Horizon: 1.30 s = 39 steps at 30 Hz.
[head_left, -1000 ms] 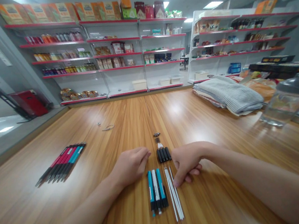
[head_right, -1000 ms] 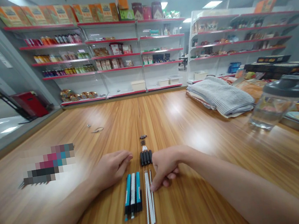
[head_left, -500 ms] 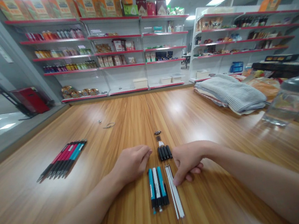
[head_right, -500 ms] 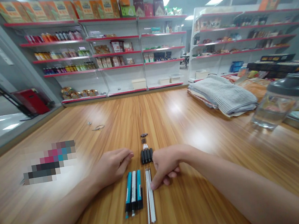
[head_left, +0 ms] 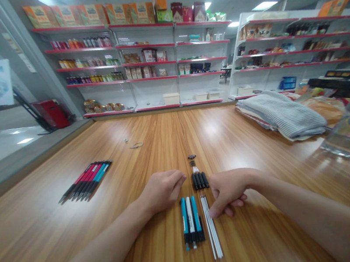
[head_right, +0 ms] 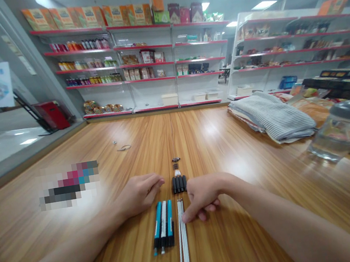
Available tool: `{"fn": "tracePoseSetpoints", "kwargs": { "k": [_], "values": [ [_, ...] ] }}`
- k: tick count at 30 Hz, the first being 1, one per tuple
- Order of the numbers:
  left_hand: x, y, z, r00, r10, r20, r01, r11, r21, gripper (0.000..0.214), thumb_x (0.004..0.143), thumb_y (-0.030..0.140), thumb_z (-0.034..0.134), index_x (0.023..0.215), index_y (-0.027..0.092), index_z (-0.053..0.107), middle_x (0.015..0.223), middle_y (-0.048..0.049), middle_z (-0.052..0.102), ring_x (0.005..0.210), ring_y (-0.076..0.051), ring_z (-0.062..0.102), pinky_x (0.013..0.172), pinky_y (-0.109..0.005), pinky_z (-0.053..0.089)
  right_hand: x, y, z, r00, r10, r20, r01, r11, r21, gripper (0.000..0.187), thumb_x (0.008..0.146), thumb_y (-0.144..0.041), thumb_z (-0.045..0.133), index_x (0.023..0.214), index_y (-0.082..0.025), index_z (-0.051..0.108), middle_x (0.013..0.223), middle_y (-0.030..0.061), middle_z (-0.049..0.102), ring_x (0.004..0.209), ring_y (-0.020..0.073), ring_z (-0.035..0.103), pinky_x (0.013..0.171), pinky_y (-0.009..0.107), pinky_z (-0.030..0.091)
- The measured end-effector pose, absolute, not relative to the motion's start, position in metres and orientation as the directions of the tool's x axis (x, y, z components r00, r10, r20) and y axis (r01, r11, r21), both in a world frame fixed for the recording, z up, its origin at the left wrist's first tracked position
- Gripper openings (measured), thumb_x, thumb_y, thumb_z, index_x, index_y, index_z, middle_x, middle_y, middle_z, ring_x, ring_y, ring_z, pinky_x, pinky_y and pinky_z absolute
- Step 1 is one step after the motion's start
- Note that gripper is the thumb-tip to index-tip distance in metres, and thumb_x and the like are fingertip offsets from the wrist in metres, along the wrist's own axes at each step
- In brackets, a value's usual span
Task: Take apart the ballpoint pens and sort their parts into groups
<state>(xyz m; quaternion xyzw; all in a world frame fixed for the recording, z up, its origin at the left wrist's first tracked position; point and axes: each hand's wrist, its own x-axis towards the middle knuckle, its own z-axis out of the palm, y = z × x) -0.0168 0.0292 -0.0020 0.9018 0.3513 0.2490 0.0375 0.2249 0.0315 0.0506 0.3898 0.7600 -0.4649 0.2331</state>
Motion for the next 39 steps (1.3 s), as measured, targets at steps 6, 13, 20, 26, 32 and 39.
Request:
{"fn": "tracePoseSetpoints", "kwargs": {
  "k": [6, 13, 20, 26, 32, 39],
  "values": [
    [-0.019, 0.023, 0.011, 0.387, 0.754, 0.53, 0.536, -0.652, 0.536, 0.025, 0.091, 0.02, 0.039, 0.108, 0.017, 0.057, 0.079, -0.002, 0.057, 0.069, -0.013, 0.053, 0.067, -0.024, 0.04, 0.239, 0.042, 0.042, -0.716, 0.408, -0.567, 0.652, 0.1, -0.751, 0.049, 0.076, -0.056, 0.066, 0.059, -0.011, 0.063, 0.032, -0.0067, 0.04, 0.028, 0.0036, 0.031, 0.03, 0.016, 0.023],
    [-0.022, 0.038, 0.004, 0.138, 0.868, 0.478, 0.308, -0.496, 0.812, 0.027, 0.091, 0.025, 0.039, 0.111, 0.016, 0.056, 0.081, -0.0019, 0.053, 0.072, -0.013, 0.05, 0.067, -0.024, 0.04, 0.258, 0.058, 0.013, -0.829, 0.526, -0.189, -0.002, -0.341, -0.94, 0.047, 0.085, -0.039, 0.061, 0.047, -0.015, 0.045, 0.026, -0.0084, 0.031, 0.023, 0.003, 0.018, 0.03, 0.016, 0.013],
    [-0.029, 0.051, -0.006, 0.109, 0.924, 0.367, 0.324, -0.382, 0.866, 0.034, 0.088, 0.037, 0.049, 0.114, 0.018, 0.06, 0.096, -0.0042, 0.065, 0.058, -0.009, 0.046, 0.057, -0.022, 0.039, 0.255, 0.078, -0.001, -0.563, 0.827, -0.016, -0.364, -0.265, -0.893, 0.043, 0.085, -0.038, 0.054, 0.05, -0.018, 0.037, 0.027, -0.0107, 0.025, 0.026, 0.0048, 0.015, 0.033, 0.019, 0.014],
    [-0.039, 0.06, -0.005, -0.011, 0.954, 0.298, 0.315, -0.28, 0.907, 0.045, 0.076, 0.047, 0.063, 0.109, 0.017, 0.067, 0.102, -0.0073, 0.07, 0.064, -0.013, 0.057, 0.055, -0.021, 0.044, 0.25, 0.088, -0.004, -0.344, 0.938, 0.052, -0.365, -0.083, -0.927, 0.038, 0.079, -0.045, 0.058, 0.055, -0.02, 0.04, 0.03, -0.0118, 0.025, 0.028, 0.0059, 0.016, 0.034, 0.022, 0.014],
    [-0.04, 0.062, -0.016, -0.159, 0.965, 0.208, 0.125, -0.189, 0.974, 0.046, 0.075, 0.04, 0.069, 0.116, 0.019, 0.064, 0.108, -0.0045, 0.068, 0.066, -0.007, 0.06, 0.054, -0.015, 0.048, 0.233, 0.073, -0.005, -0.114, 0.969, 0.22, -0.213, 0.192, -0.958, 0.024, 0.074, -0.039, 0.065, 0.07, -0.016, 0.057, 0.042, -0.0091, 0.039, 0.039, 0.0057, 0.029, 0.042, 0.022, 0.02],
    [-0.014, 0.046, -0.006, -0.102, 0.993, 0.057, -0.395, -0.093, 0.914, 0.022, 0.08, 0.019, 0.067, 0.101, 0.012, 0.063, 0.092, -0.0062, 0.069, 0.092, -0.016, 0.069, 0.085, -0.025, 0.056, 0.21, 0.033, 0.01, -0.397, 0.517, 0.759, 0.514, 0.81, -0.283, 0.034, 0.084, -0.034, 0.059, 0.113, -0.018, 0.059, 0.079, 0.0022, 0.06, 0.079, 0.016, 0.054, 0.075, 0.029, 0.044]
  ]
}}
